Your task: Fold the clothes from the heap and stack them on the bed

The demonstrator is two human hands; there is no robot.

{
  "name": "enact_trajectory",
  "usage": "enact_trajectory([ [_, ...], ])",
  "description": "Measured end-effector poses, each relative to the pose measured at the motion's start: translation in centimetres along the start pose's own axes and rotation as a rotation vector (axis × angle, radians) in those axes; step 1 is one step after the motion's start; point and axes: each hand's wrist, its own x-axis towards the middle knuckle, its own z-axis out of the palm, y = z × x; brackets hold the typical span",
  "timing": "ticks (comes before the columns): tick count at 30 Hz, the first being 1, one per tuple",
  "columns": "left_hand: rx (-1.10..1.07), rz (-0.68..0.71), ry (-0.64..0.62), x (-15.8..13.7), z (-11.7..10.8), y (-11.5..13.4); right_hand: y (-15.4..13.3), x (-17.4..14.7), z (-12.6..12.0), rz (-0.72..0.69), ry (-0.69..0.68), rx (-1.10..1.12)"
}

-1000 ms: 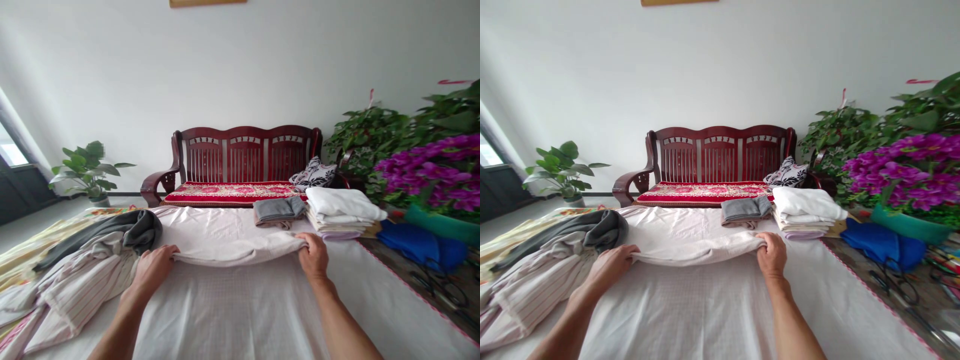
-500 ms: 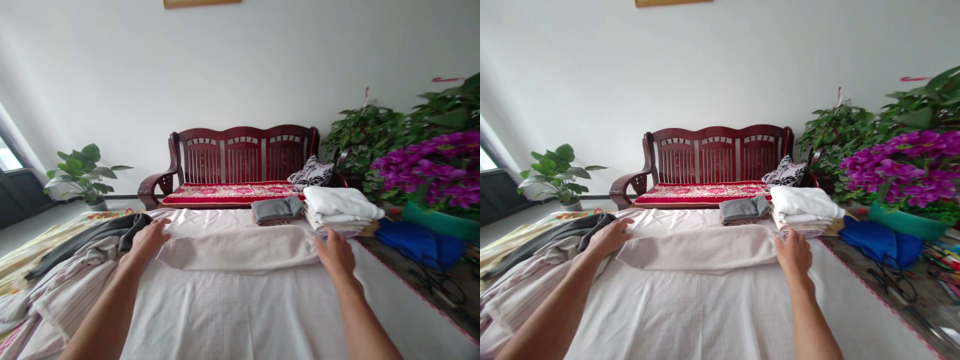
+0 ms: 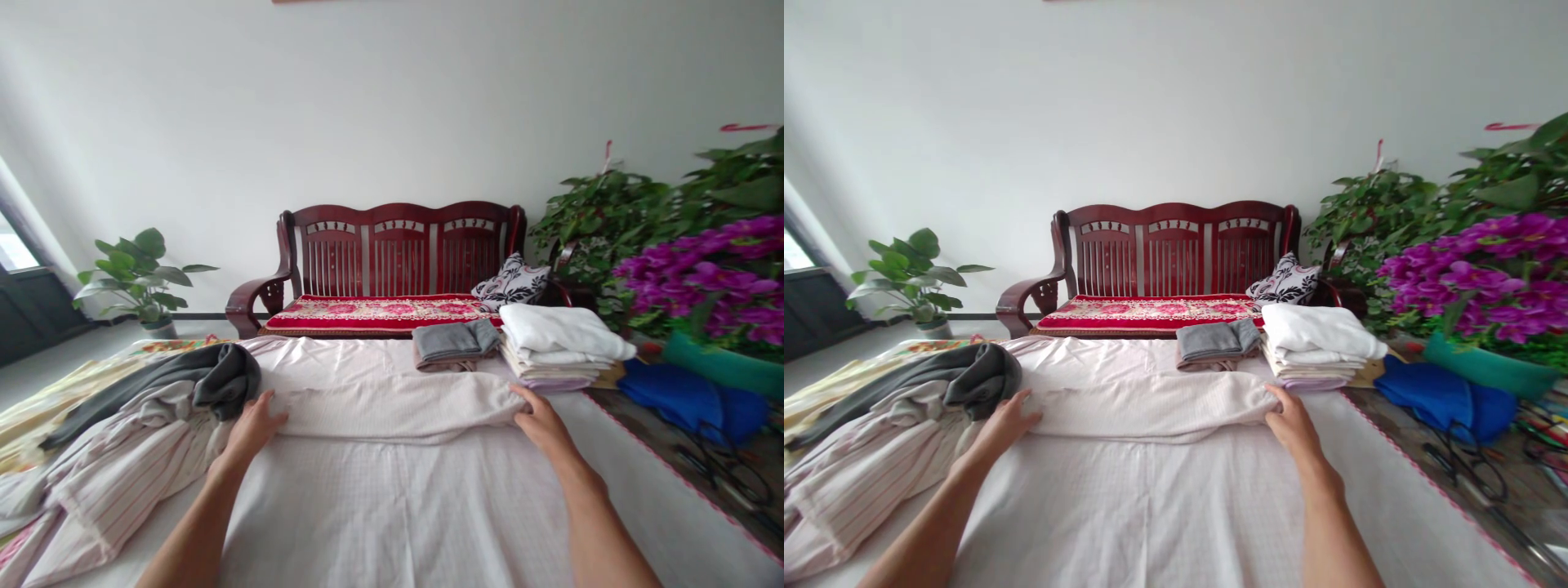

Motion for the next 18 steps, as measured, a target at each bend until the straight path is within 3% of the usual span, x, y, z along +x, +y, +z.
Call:
enact_trajectory([
  [4,-0.312,-0.02,0.03,-0.6,-0.8,0.7,-0.5,0.0,0.2,0.017,0.056,0.106],
  [6,-0.574,-0.056,0.082,-0.9,-2.2,0.7,-1.4,-0.2,-0.3,0.063,0.129,0.177],
  [8,-0.673,-0.069,0.139,-1.0,-4.1,0.2,-2.4,-0.4,-1.1,0.091,0.172,0.24],
  [10,-0.515,-0.066,0.164,-1.1,-6.1,-0.6,-3.2,-0.6,-2.0,0.061,0.172,0.194],
  [14,0.059,-0.046,0.129,-0.7,-8.3,-1.3,-4.4,-0.6,-3.2,-0.008,0.146,-0.105],
  [16,0.161,-0.005,0.084,-0.4,-8.3,-0.7,-5.0,-0.4,-3.2,-0.025,0.156,-0.173],
  [18,0.11,0.094,-0.022,-0.5,-7.7,0.4,-5.6,0.0,-3.0,-0.078,0.186,-0.183],
])
